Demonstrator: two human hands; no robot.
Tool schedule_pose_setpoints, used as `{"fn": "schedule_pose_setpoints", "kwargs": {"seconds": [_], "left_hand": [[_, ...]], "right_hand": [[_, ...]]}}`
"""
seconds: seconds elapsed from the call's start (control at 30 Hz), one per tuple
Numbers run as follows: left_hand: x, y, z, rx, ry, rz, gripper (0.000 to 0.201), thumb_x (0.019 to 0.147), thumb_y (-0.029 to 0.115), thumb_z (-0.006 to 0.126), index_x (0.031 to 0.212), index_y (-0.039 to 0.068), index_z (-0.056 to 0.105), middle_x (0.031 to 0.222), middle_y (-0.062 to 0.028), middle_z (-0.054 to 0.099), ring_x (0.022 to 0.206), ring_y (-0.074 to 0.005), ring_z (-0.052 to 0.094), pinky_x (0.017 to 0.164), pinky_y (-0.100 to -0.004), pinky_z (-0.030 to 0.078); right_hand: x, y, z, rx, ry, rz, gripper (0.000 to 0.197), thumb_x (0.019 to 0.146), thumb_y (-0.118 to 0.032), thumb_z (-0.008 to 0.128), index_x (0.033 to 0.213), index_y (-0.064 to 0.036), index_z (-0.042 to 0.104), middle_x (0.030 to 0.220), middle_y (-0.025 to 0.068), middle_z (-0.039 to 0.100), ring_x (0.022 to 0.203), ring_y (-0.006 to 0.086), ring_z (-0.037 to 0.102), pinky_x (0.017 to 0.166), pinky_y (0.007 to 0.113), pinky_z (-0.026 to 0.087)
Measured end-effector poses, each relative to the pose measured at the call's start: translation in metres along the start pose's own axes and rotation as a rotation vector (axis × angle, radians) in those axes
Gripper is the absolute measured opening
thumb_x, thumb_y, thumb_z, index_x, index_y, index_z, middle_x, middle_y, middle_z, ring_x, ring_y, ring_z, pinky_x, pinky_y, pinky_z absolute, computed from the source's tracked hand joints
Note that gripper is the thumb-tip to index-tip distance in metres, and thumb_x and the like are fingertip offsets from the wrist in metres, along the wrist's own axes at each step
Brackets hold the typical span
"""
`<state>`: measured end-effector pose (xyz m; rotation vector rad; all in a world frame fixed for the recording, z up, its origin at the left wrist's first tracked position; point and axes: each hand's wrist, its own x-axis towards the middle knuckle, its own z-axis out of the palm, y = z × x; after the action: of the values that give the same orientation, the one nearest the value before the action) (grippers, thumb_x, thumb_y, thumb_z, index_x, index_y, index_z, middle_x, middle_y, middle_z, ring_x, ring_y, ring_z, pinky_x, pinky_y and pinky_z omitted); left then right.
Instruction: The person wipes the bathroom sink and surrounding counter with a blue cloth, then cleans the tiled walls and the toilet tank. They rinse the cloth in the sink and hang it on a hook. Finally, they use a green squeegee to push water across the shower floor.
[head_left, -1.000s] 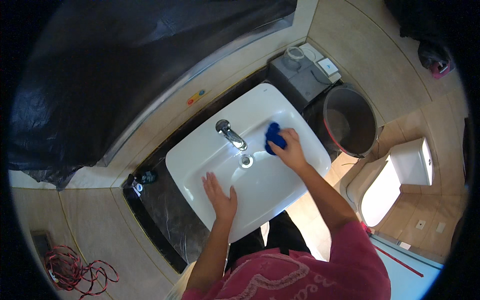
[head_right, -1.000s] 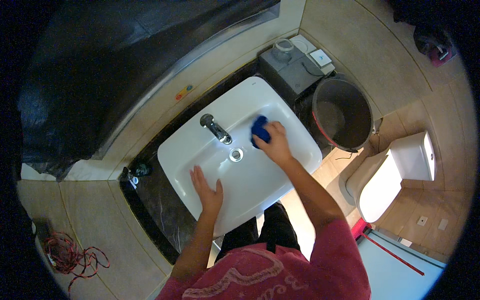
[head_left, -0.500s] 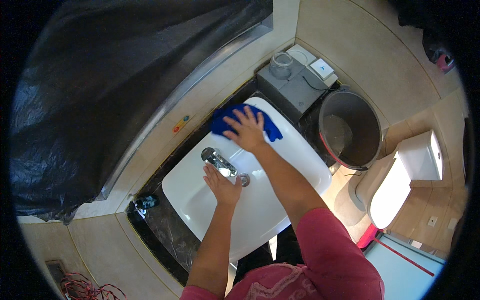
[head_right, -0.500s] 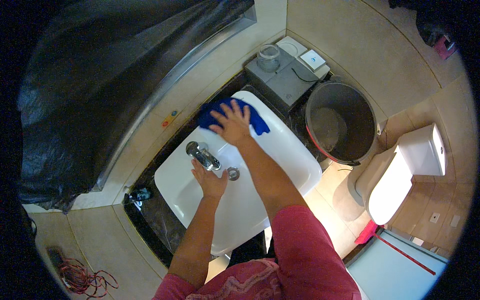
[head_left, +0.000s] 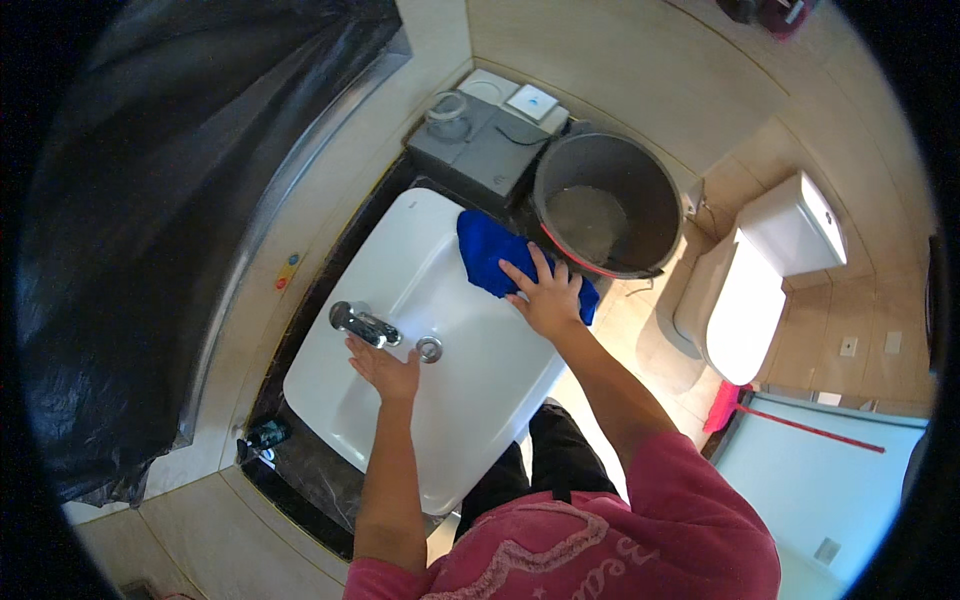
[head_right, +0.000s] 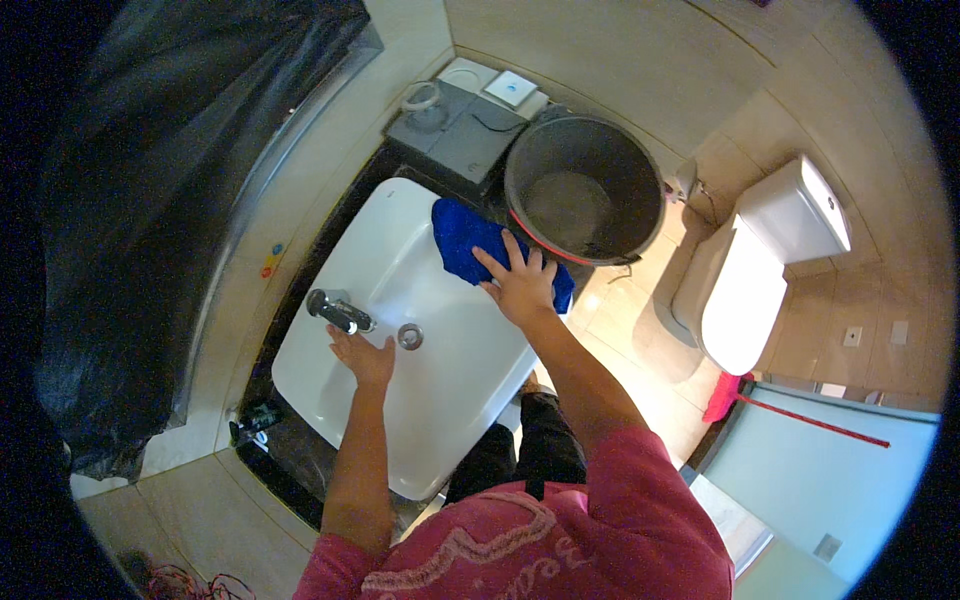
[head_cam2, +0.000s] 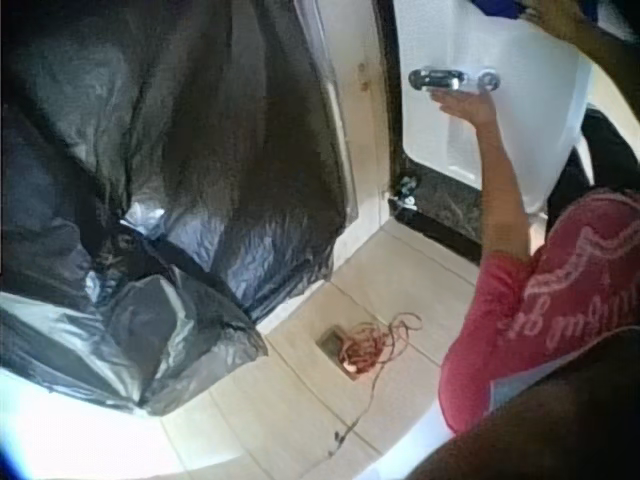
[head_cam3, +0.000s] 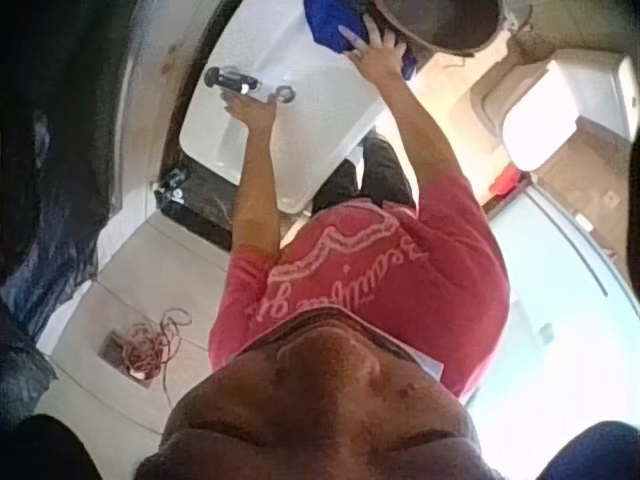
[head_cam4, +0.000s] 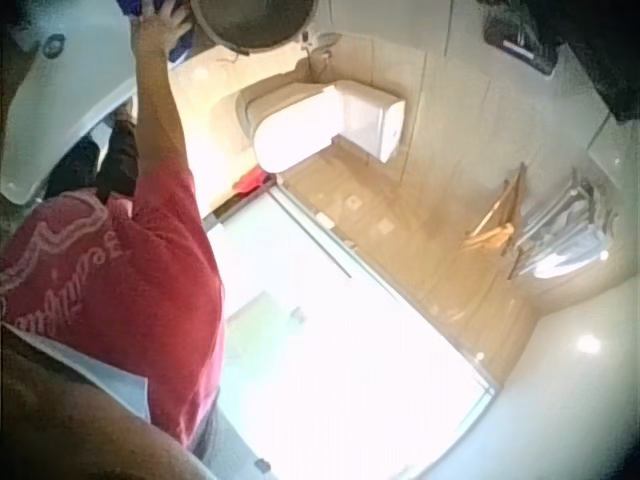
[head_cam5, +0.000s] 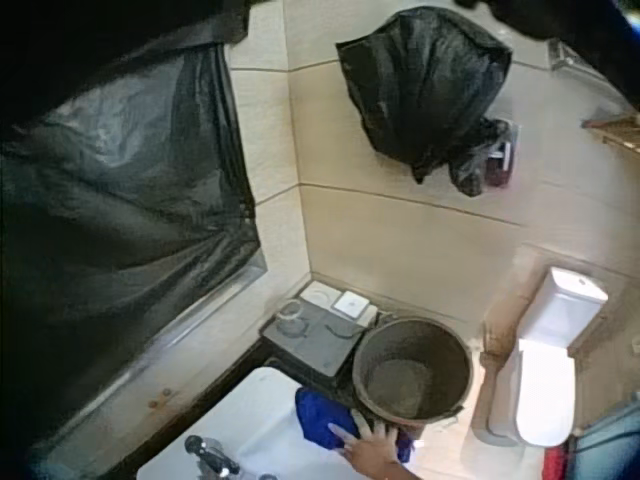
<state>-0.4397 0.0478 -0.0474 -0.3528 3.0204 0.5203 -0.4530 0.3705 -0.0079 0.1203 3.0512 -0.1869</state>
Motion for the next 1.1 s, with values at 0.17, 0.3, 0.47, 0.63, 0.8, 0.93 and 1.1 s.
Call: {"fn": "schedule_pose_setpoints", "kwargs": {"seconds": [0.17, 0.3, 0.47, 0.63, 0.8, 0.93, 1.1], "left_hand": [[-0.023, -0.012, 0.008, -0.065, 0.113, 0.147, 0.113, 0.083, 0.024, 0.081, 0.162, -0.008, 0.007, 0.17, -0.0296, 0.009, 0.159, -0.047, 0.004, 0.127, -0.0594, 0.006], [-0.081, 0.003, 0.027, -0.186, 0.071, 0.257, 0.098, 0.09, 0.025, 0.073, 0.163, -0.006, 0.015, 0.17, -0.0307, 0.01, 0.158, -0.0495, 0.005, 0.127, -0.0591, 0.008], [-0.159, 0.058, 0.03, -0.584, -0.194, 0.389, 0.075, 0.104, 0.032, 0.058, 0.164, 0.002, 0.024, 0.169, -0.0326, 0.011, 0.156, -0.0509, 0.013, 0.125, -0.0583, 0.016], [-0.185, 0.082, -0.001, -0.486, -0.23, 0.537, 0.054, 0.105, 0.03, 0.056, 0.154, 0.007, 0.048, 0.161, -0.0319, 0.032, 0.148, -0.0522, 0.032, 0.121, -0.0575, 0.027], [-0.194, 0.046, -0.011, -0.4, -0.393, 0.508, 0.043, 0.102, 0.025, 0.06, 0.141, 0.007, 0.062, 0.147, -0.028, 0.053, 0.137, -0.0513, 0.047, 0.116, -0.056, 0.037], [-0.192, 0.061, -0.005, -0.51, -0.345, 0.483, 0.046, 0.102, 0.025, 0.062, 0.144, 0.008, 0.058, 0.15, -0.0263, 0.051, 0.137, -0.0494, 0.048, 0.116, -0.0532, 0.038], [-0.164, 0.102, 0.019, -0.548, -0.299, 0.504, 0.048, 0.101, 0.027, 0.063, 0.143, 0.005, 0.057, 0.148, -0.0262, 0.052, 0.135, -0.0458, 0.05, 0.115, -0.0493, 0.041]], "right_hand": [[-0.071, 0.048, -0.003, 0.264, 0.055, 0.105, 0.064, 0.095, -0.045, 0.069, 0.154, -0.0415, 0.043, 0.164, 0.0197, 0.027, 0.134, 0.0502, 0.043, 0.11, 0.061, 0.039], [-0.116, 0.059, 0.032, 0.635, 0.317, 0.142, 0.062, 0.091, -0.032, 0.077, 0.148, -0.0251, 0.052, 0.161, 0.0285, 0.026, 0.139, 0.053, 0.038, 0.116, 0.056, 0.036], [-0.183, 0.005, 0.059, 0.616, 0.262, 0.054, 0.064, 0.086, -0.03, 0.081, 0.144, -0.0183, 0.056, 0.164, 0.0293, 0.018, 0.148, 0.052, 0.024, 0.118, 0.066, 0.026], [-0.253, -0.055, 0.042, 0.549, -0.08, -0.176, 0.065, 0.089, -0.038, 0.077, 0.146, -0.0156, 0.055, 0.163, 0.0289, 0.019, 0.152, 0.0523, 0.014, 0.12, 0.07, 0.017], [-0.261, -0.048, 0.029, 0.678, -0.211, -0.239, 0.055, 0.094, -0.034, 0.07, 0.145, -0.0165, 0.058, 0.163, 0.0254, 0.025, 0.153, 0.0485, 0.017, 0.12, 0.068, 0.019], [-0.225, -0.017, 0.023, 0.437, -0.082, -0.311, 0.051, 0.096, -0.037, 0.068, 0.145, -0.0238, 0.06, 0.16, 0.019, 0.038, 0.152, 0.0435, 0.025, 0.12, 0.068, 0.02], [-0.135, 0.024, 0.014, 0.175, 0.087, -0.273, 0.048, 0.1, -0.051, 0.059, 0.141, -0.0289, 0.065, 0.165, 0.0089, 0.038, 0.153, 0.045, 0.026, 0.122, 0.069, 0.014]]}}
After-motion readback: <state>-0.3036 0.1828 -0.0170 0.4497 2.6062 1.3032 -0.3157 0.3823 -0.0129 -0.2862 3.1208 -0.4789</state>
